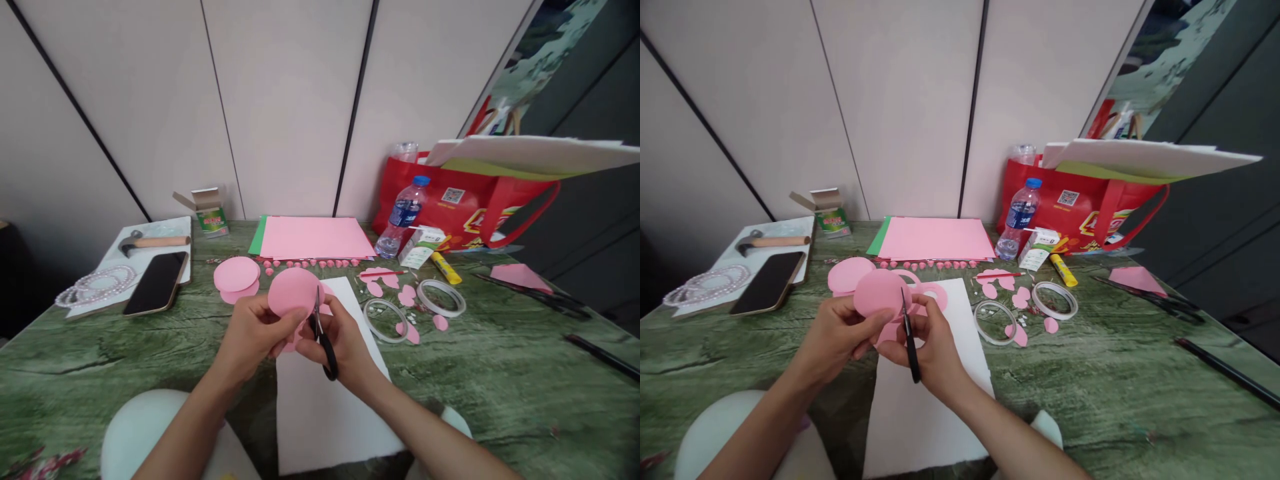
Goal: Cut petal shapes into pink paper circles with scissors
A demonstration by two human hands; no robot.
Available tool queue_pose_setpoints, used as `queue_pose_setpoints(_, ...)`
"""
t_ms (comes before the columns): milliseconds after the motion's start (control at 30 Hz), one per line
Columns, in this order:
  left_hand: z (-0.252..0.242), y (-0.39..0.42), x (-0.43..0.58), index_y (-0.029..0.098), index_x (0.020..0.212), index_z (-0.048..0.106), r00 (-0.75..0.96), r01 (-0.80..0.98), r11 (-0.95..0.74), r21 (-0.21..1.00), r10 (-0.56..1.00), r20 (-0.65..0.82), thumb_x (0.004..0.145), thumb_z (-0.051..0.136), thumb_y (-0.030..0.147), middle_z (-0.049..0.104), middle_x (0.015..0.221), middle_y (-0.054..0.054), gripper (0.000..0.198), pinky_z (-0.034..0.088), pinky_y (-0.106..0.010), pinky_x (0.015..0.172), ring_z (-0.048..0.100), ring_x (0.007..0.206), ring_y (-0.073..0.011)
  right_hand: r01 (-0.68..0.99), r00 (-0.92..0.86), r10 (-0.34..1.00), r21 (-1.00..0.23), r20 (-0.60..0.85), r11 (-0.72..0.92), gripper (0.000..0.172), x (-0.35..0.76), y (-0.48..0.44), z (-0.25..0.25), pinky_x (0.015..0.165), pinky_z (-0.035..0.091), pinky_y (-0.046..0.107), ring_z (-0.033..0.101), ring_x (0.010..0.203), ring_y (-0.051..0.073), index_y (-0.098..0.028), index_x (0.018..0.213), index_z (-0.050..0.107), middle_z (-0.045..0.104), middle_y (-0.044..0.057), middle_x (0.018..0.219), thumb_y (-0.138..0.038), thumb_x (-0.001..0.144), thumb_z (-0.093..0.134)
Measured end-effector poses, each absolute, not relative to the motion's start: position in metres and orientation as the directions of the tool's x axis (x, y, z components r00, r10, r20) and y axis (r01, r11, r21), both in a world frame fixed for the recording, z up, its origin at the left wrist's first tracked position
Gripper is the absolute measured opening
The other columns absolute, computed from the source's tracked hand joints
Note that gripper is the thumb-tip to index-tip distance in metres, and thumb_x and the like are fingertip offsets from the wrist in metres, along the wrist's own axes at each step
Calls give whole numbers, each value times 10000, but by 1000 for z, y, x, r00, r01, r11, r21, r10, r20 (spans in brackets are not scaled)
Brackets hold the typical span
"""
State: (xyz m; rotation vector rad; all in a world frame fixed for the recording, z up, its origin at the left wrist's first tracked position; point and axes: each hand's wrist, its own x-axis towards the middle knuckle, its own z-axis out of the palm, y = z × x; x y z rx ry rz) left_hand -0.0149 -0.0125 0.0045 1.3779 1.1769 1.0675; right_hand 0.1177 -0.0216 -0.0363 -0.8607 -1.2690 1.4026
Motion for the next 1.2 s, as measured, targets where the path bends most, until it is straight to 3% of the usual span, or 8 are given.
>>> queue_pose_setpoints(333, 6, -12, -17, 137, 512, 515, 145, 102, -40, 994, 989, 25, 656, 617, 269, 400, 348, 73, 221, 201, -152, 293, 299, 289, -24, -226, -230, 972, -974, 55, 2, 552, 119, -22, -35, 441, 283, 174, 362, 444, 54, -207, 971, 373, 437, -108, 504, -180, 536, 712)
queue_pose_setpoints(700, 5, -11, -19, 133, 513, 490, 129, 74, -65, 995, 990, 56, 669, 619, 259, 373, 353, 84, 238, 207, -135, 293, 295, 294, -11, -210, -233, 972, -977, 19, -32, 542, 120, -22, -34, 405, 309, 166, 406, 412, 61, -199, 979, 363, 493, -96, 483, -224, 554, 699)
queue_pose_setpoints(867, 9, -11, -20, 134, 500, 461, 132, 61, -69, 996, 989, 61, 687, 604, 254, 414, 369, 74, 264, 239, -133, 292, 341, 290, -18, -167, -201, 980, -986, 5, -29, 540, 120, -22, -34, 364, 293, 155, 392, 364, 61, -211, 959, 365, 477, -112, 441, -233, 540, 706)
queue_pose_setpoints(1033, 9, -10, -17, 150, 612, 516, 228, -31, 4, 1000, 974, 3, 746, 533, 284, 518, 447, 50, 190, 284, -149, 273, 415, 284, -49, -152, -234, 972, -988, 16, -20, 538, 119, -22, -34, 350, 314, 160, 409, 358, 68, -203, 965, 367, 486, -108, 446, -240, 546, 703)
queue_pose_setpoints(1200, 5, -9, -17, 127, 503, 512, 170, 18, -20, 1000, 985, 17, 713, 575, 283, 477, 380, 44, 270, 265, -147, 269, 380, 266, -39, -156, -256, 967, -986, -12, -53, 523, 117, -23, -35, 369, 313, 158, 418, 369, 65, -209, 957, 375, 495, -106, 451, -207, 548, 700)
